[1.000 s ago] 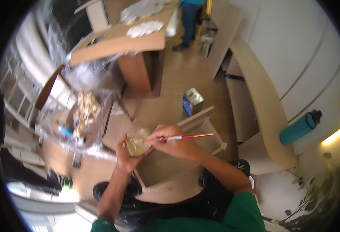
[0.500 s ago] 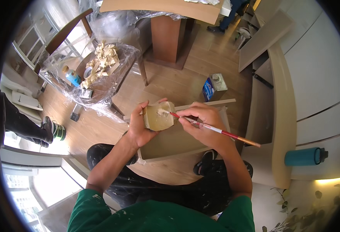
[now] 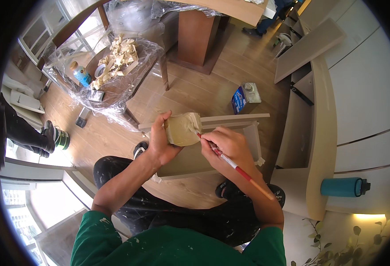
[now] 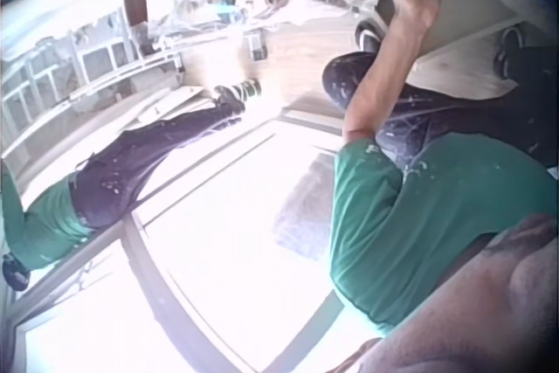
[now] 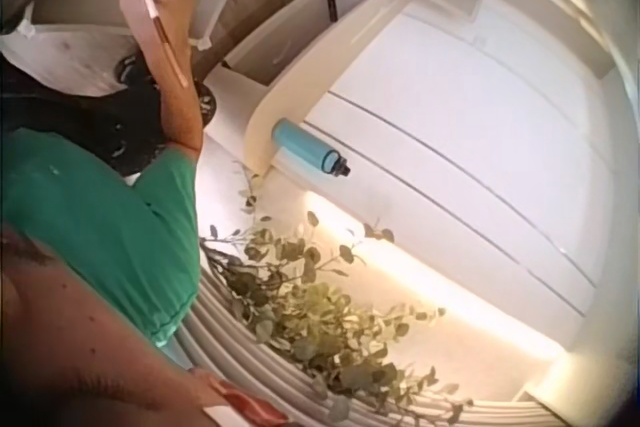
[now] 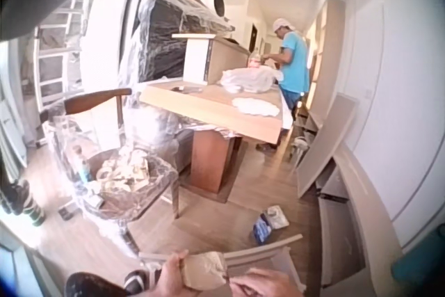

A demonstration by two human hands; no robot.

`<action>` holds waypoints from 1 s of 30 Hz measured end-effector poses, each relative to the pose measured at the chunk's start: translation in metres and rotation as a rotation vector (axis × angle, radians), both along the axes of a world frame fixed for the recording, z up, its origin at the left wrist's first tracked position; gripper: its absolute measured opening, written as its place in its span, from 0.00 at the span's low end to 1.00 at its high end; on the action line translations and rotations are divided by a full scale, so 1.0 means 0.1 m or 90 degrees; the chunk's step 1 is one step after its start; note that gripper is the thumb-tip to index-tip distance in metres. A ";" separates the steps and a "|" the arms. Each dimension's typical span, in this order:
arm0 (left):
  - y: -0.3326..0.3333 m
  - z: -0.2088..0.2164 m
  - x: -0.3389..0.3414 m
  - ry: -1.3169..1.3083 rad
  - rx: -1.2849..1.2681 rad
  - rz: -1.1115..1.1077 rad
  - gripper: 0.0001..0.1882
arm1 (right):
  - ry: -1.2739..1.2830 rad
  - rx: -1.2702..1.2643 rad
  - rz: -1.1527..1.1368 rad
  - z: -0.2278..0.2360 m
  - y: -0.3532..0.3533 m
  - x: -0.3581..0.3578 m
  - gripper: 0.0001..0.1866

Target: The person applies adhesive tape to the edges of a wooden drawer and then uses a paintbrush to apply a light-colored substance from a small container onto a wooden block.

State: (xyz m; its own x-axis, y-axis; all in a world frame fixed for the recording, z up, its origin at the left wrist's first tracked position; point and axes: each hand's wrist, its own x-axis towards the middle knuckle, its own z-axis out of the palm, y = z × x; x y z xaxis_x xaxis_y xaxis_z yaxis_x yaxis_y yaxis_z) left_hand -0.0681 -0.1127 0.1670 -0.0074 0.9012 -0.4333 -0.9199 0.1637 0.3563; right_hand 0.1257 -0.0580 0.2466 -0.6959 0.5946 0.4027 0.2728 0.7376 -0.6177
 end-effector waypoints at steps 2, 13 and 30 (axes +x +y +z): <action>-0.02 0.05 0.00 0.004 -0.011 0.003 0.29 | 0.029 0.009 -0.009 0.03 0.00 -0.01 0.07; -0.02 0.04 0.01 0.012 0.000 -0.018 0.31 | 0.045 0.035 -0.057 -0.10 0.05 -0.10 0.05; 0.02 0.05 -0.08 -0.021 -0.001 0.005 0.35 | -0.013 -0.176 -0.048 -0.06 0.12 0.04 0.05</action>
